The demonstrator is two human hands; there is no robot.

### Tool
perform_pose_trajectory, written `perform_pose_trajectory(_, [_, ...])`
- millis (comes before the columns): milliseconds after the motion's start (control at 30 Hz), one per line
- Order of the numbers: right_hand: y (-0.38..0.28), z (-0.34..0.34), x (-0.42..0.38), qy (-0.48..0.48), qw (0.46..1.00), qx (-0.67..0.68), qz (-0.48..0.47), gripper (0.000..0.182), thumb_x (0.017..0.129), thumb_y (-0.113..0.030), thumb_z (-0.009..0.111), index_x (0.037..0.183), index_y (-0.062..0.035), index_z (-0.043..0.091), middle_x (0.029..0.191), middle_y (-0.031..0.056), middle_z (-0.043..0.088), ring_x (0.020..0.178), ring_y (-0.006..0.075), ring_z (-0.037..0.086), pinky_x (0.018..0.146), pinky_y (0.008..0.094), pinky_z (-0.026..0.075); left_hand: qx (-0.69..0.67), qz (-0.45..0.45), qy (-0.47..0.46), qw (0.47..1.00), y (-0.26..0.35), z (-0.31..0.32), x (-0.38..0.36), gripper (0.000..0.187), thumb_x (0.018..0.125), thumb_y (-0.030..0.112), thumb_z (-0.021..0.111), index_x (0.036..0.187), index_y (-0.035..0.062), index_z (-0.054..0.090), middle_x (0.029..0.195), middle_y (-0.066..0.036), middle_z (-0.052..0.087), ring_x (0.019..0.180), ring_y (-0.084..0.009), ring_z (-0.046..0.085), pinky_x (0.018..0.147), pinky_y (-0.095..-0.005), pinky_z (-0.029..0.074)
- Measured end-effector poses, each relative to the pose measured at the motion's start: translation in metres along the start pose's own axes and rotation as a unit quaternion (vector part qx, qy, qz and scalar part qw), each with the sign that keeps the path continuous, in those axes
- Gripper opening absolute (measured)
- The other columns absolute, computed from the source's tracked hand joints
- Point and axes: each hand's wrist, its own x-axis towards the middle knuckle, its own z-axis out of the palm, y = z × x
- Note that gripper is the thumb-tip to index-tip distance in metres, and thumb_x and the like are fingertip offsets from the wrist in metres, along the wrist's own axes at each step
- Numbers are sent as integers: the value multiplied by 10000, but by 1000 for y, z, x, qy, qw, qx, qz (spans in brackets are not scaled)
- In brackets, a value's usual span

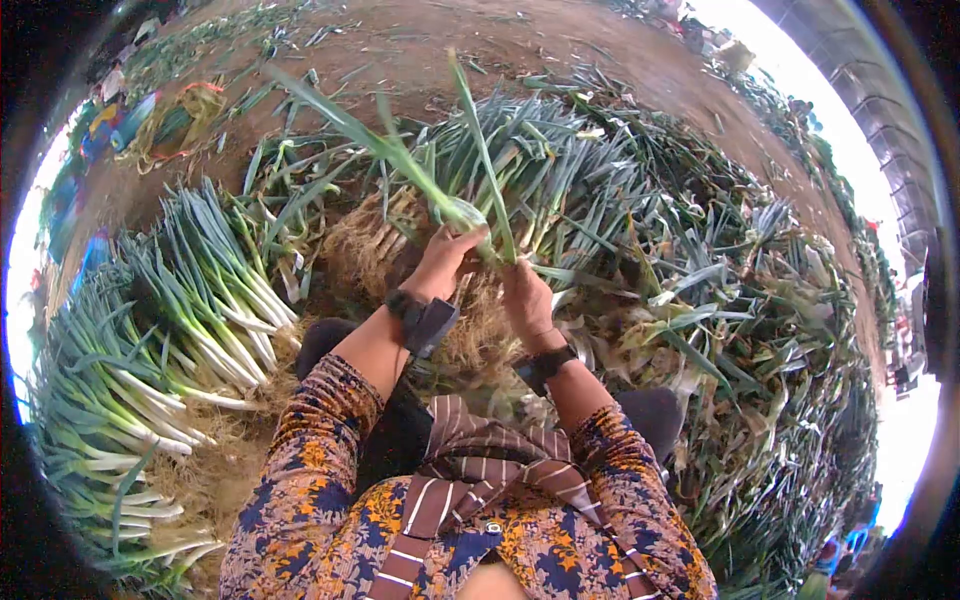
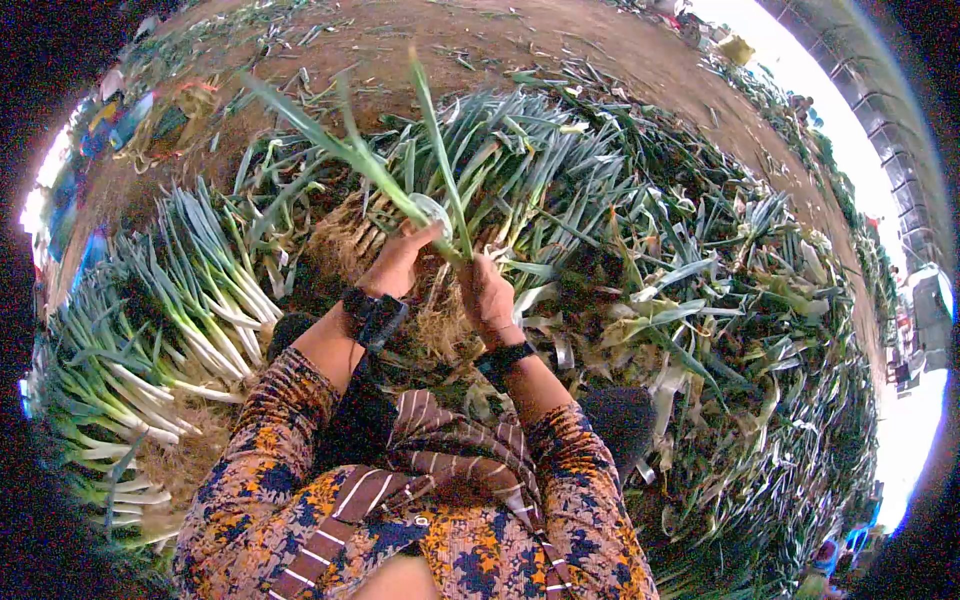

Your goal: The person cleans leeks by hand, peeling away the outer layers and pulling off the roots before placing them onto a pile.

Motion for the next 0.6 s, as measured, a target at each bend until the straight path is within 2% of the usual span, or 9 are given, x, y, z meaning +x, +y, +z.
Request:
perform_pose_trajectory(67, [3,0,-5,-10,1000,16,-2,143,911,-191,467,880,-51,473,623,174,555,562,367,558,508,449,429,40,90,41,994,-29,-11,14,213,781,141,682,954,60,586,847,-16,602,728,-138,590,624,-278,477])
perform_pose_trajectory(133, [15,7,-13,-26,999,29,37,141,913,-183,462,876,-47,472,602,176,548,540,369,552,492,445,425,-7,-36,97,995,-21,-5,10,229,760,127,703,945,61,586,835,-14,599,694,-135,586,597,-274,475])
perform_pose_trajectory(267, [43,23,-21,23,972,167,161,134,914,-158,456,885,-28,472,626,201,551,583,387,564,494,448,422,-1,-6,84,996,-19,3,4,206,775,132,677,940,56,580,827,-20,597,706,-130,588,606,-270,483])
perform_pose_trajectory(333, [10,-7,-10,101,985,85,113,133,910,-165,463,892,-38,499,669,109,476,628,183,474,586,330,417,-3,-19,77,997,-26,-1,6,205,788,142,660,954,66,568,860,-26,586,755,-142,581,630,-310,500])
perform_pose_trajectory(400, [35,-8,-8,131,978,14,161,110,904,-144,463,875,-40,486,691,134,495,609,245,511,568,355,421,-33,-81,82,993,-26,0,2,217,790,164,663,963,81,562,900,-28,577,841,-159,559,695,-367,490])
perform_pose_trajectory(433, [49,-6,-5,190,960,103,179,91,881,-129,498,868,-41,481,700,201,517,622,361,543,540,419,420,-36,-76,84,993,-28,0,3,207,813,145,637,986,83,542,917,-36,576,864,-184,578,670,-416,542])
perform_pose_trajectory(467, [65,-10,-3,203,968,-65,133,137,912,-172,460,861,-46,477,684,183,524,599,362,546,525,406,424,-51,-71,87,992,-30,-1,3,197,819,139,631,985,81,543,917,-37,576,864,-181,579,682,-411,545])
perform_pose_trajectory(533, [89,-20,2,249,956,-56,147,205,932,-234,436,847,-52,474,655,98,497,544,247,531,502,366,422,-82,-63,93,990,-27,1,0,179,830,126,620,985,79,545,916,-40,576,865,-175,583,705,-401,551])
perform_pose_trajectory(600, [114,-36,6,256,915,236,203,242,934,-263,437,809,-58,474,670,50,467,594,169,485,555,305,418,-114,-45,110,986,-25,-3,3,147,832,115,619,960,83,553,925,-50,583,871,-181,588,715,-399,563])
